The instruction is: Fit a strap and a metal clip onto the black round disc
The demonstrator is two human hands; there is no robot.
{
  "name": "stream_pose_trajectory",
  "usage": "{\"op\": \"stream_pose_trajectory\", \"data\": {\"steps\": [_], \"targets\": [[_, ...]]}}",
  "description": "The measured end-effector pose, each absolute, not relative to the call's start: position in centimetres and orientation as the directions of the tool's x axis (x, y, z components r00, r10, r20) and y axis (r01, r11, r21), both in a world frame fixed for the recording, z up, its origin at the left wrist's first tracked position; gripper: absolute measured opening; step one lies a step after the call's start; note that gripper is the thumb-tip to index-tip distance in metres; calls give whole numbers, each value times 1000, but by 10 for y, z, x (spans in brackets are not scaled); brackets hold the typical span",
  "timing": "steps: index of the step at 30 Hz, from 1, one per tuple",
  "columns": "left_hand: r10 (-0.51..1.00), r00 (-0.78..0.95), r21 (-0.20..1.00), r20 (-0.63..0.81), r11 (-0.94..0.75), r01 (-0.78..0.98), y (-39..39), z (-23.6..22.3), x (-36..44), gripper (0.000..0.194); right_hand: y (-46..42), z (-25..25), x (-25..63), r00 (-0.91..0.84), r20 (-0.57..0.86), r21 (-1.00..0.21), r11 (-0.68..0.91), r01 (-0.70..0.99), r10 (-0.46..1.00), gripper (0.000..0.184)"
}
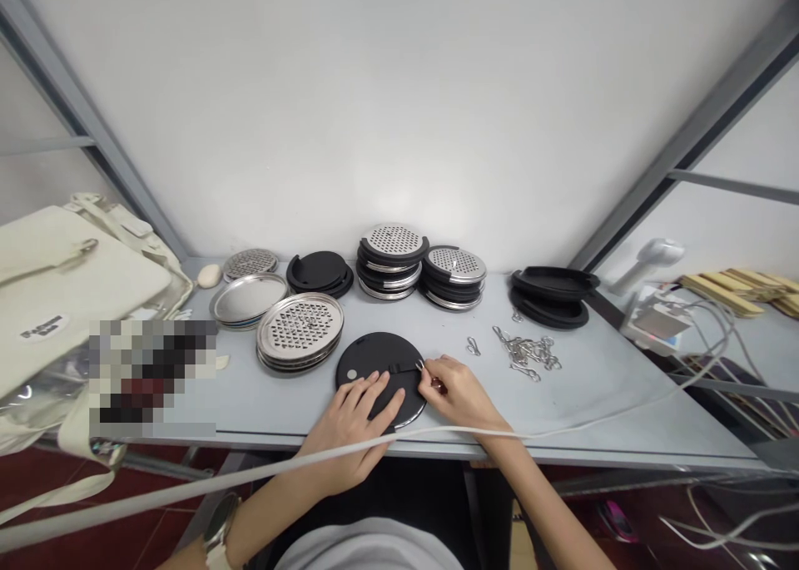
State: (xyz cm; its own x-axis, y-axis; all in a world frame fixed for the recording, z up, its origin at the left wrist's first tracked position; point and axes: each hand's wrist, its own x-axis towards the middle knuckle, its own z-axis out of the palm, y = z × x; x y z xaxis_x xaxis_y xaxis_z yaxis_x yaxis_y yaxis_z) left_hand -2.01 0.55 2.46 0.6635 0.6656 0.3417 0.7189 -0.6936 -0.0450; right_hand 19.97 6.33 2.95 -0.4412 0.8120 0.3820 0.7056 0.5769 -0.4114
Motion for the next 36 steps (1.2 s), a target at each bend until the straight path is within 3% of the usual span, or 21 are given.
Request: {"op": "stream_pose_trajectory", "data": {"steps": [16,36], "targets": [[667,663,-57,340,-689,722,6,24,-20,51,67,28,201,-382,343,-385,500,776,858,28],[669,661,-85,341,-678,730,6,24,-19,51,65,27,201,-419,371,-368,546,753,829,27]]}}
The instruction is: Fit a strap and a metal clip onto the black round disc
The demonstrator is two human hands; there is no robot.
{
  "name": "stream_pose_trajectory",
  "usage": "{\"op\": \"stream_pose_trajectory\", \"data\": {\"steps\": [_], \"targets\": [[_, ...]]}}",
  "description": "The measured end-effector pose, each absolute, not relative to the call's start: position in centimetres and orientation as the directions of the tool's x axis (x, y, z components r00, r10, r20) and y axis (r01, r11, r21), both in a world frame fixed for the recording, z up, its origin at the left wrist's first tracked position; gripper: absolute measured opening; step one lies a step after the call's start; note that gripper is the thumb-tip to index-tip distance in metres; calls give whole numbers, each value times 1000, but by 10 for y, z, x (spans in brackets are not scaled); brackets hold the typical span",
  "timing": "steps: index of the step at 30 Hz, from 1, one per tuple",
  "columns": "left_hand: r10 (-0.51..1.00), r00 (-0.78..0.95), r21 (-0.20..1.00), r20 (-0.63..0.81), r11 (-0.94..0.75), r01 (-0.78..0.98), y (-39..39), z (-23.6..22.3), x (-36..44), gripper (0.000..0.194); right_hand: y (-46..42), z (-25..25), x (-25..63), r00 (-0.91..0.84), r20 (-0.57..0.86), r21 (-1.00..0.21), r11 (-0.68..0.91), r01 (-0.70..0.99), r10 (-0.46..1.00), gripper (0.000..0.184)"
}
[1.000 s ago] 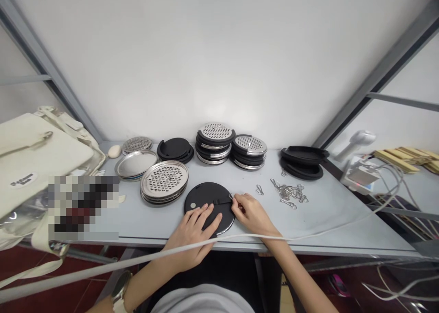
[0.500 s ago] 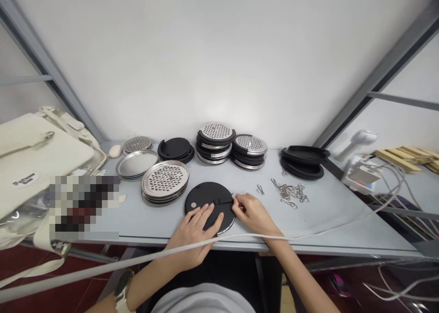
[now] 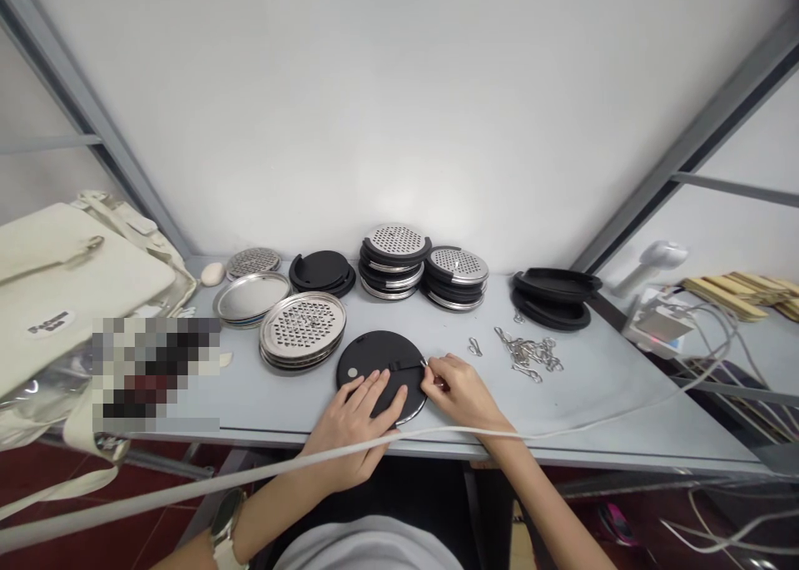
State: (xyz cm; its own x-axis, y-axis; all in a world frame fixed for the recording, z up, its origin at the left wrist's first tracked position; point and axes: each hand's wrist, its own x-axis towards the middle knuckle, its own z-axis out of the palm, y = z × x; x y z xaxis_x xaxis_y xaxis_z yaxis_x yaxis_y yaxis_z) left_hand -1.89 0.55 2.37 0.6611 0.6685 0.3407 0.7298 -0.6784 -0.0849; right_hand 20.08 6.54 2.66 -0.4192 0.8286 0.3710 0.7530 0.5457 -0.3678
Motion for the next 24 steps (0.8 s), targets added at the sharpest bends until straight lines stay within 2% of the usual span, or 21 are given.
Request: {"op": "stream_pose_trajectory", "data": {"steps": [9,18,24], "targets": [[662,648,-87,378,-671,736,6,24,-18,50,66,29,200,-403,348,-372,519,770,847,25],[666,647,-84,370,-670,738,6,23,-18,51,68,24,201,-410,308,-271,492,827,858,29],[663,646,-88,378,-669,738,6,24,-18,50,68,26,202,-413,293,-305,493,815,863,34]]}}
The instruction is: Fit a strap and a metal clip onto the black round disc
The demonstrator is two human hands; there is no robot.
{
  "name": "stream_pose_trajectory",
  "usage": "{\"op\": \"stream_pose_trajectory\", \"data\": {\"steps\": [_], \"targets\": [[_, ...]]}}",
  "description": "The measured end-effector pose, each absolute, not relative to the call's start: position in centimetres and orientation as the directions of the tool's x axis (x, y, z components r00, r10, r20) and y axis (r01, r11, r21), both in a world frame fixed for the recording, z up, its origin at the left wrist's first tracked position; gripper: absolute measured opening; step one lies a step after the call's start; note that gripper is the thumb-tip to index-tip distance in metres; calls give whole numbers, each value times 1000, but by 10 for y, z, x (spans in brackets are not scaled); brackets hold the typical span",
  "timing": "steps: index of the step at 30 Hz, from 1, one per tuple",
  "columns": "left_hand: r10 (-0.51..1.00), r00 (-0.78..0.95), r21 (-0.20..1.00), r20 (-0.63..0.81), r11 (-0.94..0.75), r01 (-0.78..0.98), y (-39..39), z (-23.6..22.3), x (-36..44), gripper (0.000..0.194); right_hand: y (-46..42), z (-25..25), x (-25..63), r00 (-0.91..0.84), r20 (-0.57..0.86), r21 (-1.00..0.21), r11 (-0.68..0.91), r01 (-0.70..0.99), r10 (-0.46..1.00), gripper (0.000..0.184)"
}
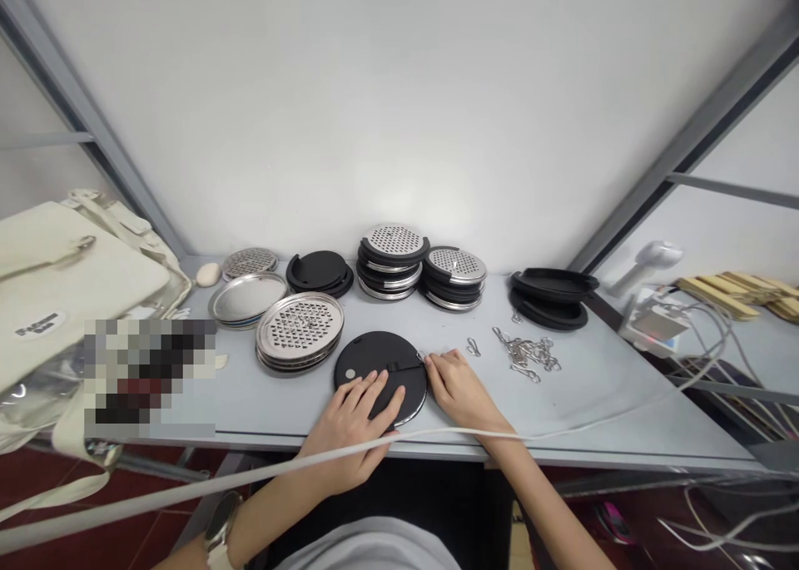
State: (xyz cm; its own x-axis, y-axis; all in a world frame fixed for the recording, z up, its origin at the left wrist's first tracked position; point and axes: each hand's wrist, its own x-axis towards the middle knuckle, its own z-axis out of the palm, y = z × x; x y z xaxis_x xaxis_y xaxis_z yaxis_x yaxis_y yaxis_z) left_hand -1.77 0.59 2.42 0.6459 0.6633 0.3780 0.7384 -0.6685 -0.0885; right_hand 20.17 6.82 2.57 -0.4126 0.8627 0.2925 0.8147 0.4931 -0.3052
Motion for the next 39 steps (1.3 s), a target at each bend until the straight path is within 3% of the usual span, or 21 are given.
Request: {"op": "stream_pose_trajectory", "data": {"steps": [17,30,39], "targets": [[668,646,-92,370,-665,741,6,22,-18,51,68,28,202,-395,294,-365,484,795,870,35],[664,643,-99,381,-662,743,7,21,-19,53,68,28,201,-409,312,-315,499,807,858,33],[660,644,-98,387,-665,740,6,21,-19,52,68,29,201,-403,305,-353,495,794,863,31]]}}
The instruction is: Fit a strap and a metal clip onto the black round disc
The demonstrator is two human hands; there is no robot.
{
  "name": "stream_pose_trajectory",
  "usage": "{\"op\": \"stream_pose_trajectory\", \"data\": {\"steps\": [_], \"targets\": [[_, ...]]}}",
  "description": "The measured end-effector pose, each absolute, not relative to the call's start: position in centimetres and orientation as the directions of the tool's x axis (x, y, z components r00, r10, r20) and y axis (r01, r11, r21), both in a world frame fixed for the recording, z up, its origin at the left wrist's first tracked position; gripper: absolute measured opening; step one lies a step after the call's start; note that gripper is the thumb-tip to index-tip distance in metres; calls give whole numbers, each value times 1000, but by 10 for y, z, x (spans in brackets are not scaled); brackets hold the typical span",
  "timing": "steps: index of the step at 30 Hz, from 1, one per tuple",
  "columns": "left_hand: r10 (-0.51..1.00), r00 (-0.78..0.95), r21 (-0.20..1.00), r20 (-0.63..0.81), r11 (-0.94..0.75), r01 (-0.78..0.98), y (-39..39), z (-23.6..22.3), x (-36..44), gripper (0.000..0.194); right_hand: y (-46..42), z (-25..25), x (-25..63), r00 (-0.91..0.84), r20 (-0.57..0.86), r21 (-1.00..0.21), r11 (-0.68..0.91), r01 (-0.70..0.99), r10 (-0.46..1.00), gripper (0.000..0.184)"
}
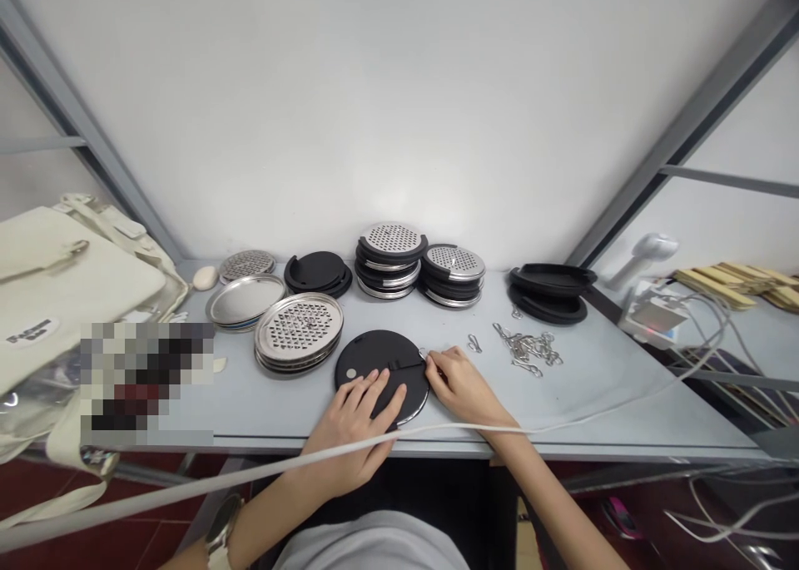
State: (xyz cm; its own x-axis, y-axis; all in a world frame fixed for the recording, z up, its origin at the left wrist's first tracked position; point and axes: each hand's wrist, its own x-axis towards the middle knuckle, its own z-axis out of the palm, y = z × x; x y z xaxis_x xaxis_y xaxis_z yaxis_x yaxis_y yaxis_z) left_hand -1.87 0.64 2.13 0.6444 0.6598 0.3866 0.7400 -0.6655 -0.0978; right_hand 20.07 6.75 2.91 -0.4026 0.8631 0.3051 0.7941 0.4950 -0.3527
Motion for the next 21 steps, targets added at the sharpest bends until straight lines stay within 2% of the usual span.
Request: {"op": "stream_pose_trajectory", "data": {"steps": [8,21], "targets": [[667,652,-93,359,-670,737,7,22,-19,52,67,27,202,-365,298,-356,458,815,882,19],[653,645,-92,397,-671,736,7,21,-19,52,66,28,201,-365,303,-343,458,820,880,25]]}}
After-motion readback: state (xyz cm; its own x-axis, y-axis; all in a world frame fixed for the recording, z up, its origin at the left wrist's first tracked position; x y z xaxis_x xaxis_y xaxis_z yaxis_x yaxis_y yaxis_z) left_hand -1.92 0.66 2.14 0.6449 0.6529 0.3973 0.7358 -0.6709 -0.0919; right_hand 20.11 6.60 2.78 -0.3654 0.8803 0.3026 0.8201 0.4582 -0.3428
